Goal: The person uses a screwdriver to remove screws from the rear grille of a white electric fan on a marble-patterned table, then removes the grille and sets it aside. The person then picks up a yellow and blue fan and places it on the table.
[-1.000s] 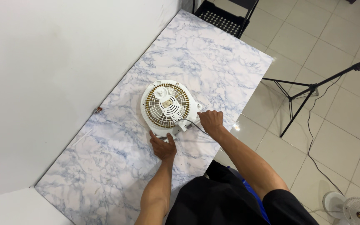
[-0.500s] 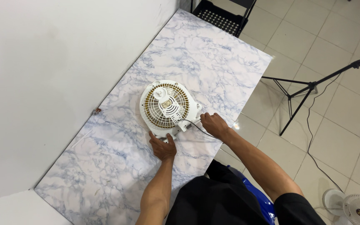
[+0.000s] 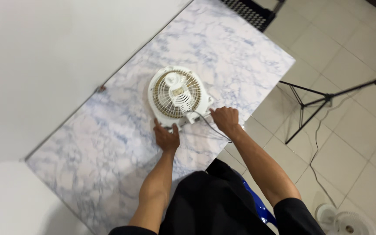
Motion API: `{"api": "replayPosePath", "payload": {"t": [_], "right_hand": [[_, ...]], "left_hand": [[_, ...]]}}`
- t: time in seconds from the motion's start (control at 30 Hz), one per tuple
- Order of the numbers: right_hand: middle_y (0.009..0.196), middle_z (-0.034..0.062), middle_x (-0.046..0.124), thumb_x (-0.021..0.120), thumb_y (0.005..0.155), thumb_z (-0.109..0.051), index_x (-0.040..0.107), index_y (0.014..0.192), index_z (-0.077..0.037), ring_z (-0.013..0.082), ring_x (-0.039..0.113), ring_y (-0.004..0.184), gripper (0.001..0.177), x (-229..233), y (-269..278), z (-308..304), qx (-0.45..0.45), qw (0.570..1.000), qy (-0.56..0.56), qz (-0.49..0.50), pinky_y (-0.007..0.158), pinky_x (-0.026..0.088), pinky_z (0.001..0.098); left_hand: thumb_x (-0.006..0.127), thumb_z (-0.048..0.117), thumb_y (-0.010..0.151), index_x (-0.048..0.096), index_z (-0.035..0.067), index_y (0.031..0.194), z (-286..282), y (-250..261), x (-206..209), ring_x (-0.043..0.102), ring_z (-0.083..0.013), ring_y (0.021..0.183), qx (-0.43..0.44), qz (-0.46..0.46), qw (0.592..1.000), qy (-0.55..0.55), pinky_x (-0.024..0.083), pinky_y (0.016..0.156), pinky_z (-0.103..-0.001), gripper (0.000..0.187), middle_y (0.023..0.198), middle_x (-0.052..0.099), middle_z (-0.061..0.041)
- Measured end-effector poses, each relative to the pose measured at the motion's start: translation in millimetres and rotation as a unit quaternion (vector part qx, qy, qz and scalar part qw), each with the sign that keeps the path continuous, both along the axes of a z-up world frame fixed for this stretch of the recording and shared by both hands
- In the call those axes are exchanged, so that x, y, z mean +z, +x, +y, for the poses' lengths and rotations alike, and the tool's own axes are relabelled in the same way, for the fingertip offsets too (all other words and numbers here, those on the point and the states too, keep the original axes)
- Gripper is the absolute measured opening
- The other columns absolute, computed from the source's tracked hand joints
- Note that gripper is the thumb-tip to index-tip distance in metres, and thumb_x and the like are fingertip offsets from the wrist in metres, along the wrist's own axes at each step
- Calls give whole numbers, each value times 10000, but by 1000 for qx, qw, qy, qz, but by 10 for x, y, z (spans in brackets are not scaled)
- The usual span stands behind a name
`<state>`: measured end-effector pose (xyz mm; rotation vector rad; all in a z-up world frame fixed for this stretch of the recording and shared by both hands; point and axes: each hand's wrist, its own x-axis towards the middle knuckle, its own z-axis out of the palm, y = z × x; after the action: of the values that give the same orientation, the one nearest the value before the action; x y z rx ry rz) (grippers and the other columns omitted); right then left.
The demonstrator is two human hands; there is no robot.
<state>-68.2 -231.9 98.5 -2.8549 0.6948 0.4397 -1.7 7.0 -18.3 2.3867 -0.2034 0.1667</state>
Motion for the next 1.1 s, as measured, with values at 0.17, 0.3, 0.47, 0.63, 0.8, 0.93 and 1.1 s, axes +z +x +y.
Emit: {"api": "replayPosePath", "payload": {"t": [0.17, 0.3, 0.47, 0.63, 0.8, 0.93, 1.1], "right_hand": [[712, 213, 705, 470, 1078, -422, 741, 807, -54, 410, 705, 649, 532, 330, -87, -27, -46, 994, -24, -100, 612, 543, 527], [757, 230, 705, 504, 1084, -398, 746, 888, -38, 432, 667, 714, 476, 510, -108, -192, -51, 978, 46, -195, 671, 518, 538], [848, 125, 715, 543, 1074, -250, 663, 1030, -7, 168, 584, 685, 274, 487, 56, -150, -86, 863, 461, -185, 648, 500, 340], [933, 86, 763, 493, 1081, -174, 574, 1120, -9, 114, 629, 677, 188, 267, 352, 354, -23, 773, 624, -110, 619, 506, 270], [917, 113, 775, 540, 1047, -191, 573, 1108, -7, 162, 707, 667, 197, -93, 567, 1052, 85, 786, 611, -29, 583, 529, 311], [876, 117, 774, 656, 989, -197, 672, 1067, 5, 137, 726, 701, 218, -467, 576, 1469, 193, 813, 549, -27, 645, 564, 282], [794, 124, 784, 729, 901, -190, 744, 1083, -8, 135, 746, 648, 259, -936, 555, 1735, 272, 808, 522, 26, 604, 572, 283]], "left_hand": [[744, 398, 896, 265, 16, 1575, 103, 48, -39, 618, -417, 1075, -22, 65, 996, -58, 522, 903, -499, 914, 1267, 552, -248], [778, 327, 930, 256, 12, 1563, 186, 37, -96, 576, -462, 1057, -4, 52, 997, -64, 499, 893, -515, 880, 1250, 475, -290], [703, 301, 974, 504, 10, 1412, 185, -17, 58, 596, -309, 961, 49, 51, 986, -149, 531, 796, -411, 561, 1170, 557, -182], [611, 264, 1021, 682, 38, 1241, 225, -128, 585, 633, -114, 786, 20, 194, 919, -344, 508, 728, -275, 324, 913, 714, -31], [625, 226, 1035, 723, 27, 1159, 330, -287, 930, 610, -104, 769, 90, 143, 926, -338, 514, 706, -270, 254, 849, 690, -51], [653, 215, 962, 728, 37, 1117, 630, -471, 843, 678, -136, 737, 177, 156, 934, -270, 544, 689, -292, 248, 852, 738, -76], [691, 214, 910, 762, 54, 1069, 893, -778, 417, 735, -214, 756, 244, 159, 941, -172, 571, 719, -342, 237, 866, 768, -125]]}}
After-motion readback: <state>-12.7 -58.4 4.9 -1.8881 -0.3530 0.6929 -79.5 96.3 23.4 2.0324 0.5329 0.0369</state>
